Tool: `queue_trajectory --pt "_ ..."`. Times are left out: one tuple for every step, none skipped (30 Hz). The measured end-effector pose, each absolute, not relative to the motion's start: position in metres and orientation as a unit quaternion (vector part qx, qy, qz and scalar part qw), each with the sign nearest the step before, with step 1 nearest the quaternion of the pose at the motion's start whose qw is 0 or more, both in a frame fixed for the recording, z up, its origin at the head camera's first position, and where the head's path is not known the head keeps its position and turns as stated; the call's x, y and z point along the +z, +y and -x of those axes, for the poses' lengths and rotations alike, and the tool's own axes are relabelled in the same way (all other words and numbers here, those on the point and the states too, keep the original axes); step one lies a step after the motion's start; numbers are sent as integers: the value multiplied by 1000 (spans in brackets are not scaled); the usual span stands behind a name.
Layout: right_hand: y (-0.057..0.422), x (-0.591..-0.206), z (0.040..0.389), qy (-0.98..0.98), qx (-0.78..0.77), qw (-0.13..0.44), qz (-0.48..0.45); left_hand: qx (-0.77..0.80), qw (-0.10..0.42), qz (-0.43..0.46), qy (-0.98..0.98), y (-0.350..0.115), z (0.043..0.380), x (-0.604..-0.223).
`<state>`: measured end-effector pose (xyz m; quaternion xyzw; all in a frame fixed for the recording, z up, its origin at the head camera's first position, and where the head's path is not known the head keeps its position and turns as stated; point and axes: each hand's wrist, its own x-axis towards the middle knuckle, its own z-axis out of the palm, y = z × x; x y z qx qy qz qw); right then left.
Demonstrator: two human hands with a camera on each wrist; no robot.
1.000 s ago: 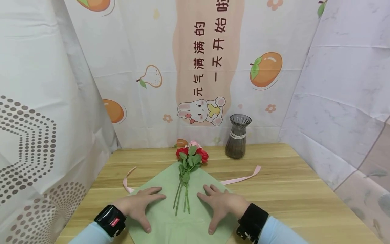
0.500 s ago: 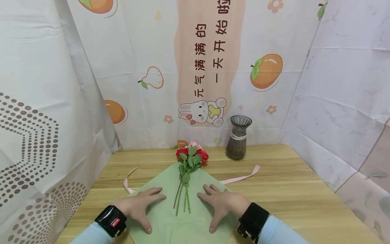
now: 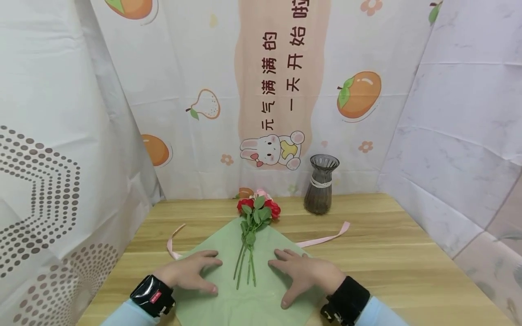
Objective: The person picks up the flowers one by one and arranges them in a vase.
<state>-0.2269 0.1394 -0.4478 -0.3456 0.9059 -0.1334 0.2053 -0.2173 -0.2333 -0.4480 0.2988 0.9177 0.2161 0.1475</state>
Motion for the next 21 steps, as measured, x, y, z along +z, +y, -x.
queue_trajectory --pt "141 -447 227 904 -143 200 350 217 145 -295 919 -232 217 -447" --pt "142 -446 227 902 -154 193 356 220 144 -291 920 -232 218 -445" --pt "143 -445 226 900 -161 181 363 225 142 -288 920 -231 218 -443" --pt "145 -444 226 897 -170 169 371 231 139 -286 919 -231 219 -441" --pt "147 -442 227 894 -182 158 377 239 136 -284 919 -231 220 -439" --pt "149 -440 227 891 -194 148 383 247 130 -283 918 -230 221 -437" --pt "152 -437 227 888 -208 140 386 255 123 -282 917 -229 222 -434" --pt "154 -434 227 886 -219 130 388 260 116 -283 916 -228 223 -431" --pt "157 -431 227 884 -230 119 389 264 108 -285 915 -226 224 -428" --pt "160 -429 227 882 -243 111 388 269 98 -288 914 -225 225 -425" --pt "162 -426 227 882 -251 97 387 271 87 -291 913 -223 225 -423" --pt "165 -424 227 882 -257 82 386 274 76 -292 913 -221 226 -421" --pt "167 -422 227 881 -264 66 387 277 66 -294 912 -219 226 -418" --pt "169 -421 227 880 -271 49 386 278 55 -297 912 -218 226 -416" --pt "171 -420 227 880 -277 32 384 281 44 -298 911 -216 226 -415" --pt "173 -419 228 879 -284 14 383 285 33 -299 910 -215 226 -414" --pt "175 -417 229 877 -290 -5 382 289 24 -296 910 -213 226 -413" --pt "176 -416 230 875 -298 -23 380 296 14 -293 909 -210 226 -412" --pt "178 -416 230 872 -307 -41 379 302 3 -290 908 -208 225 -411" --pt "180 -415 231 870 -314 -58 376 310 -6 -286 907 -205 225 -410" --pt "181 -414 233 868 -318 -78 374 319 -15 -281 905 -202 225 -409"
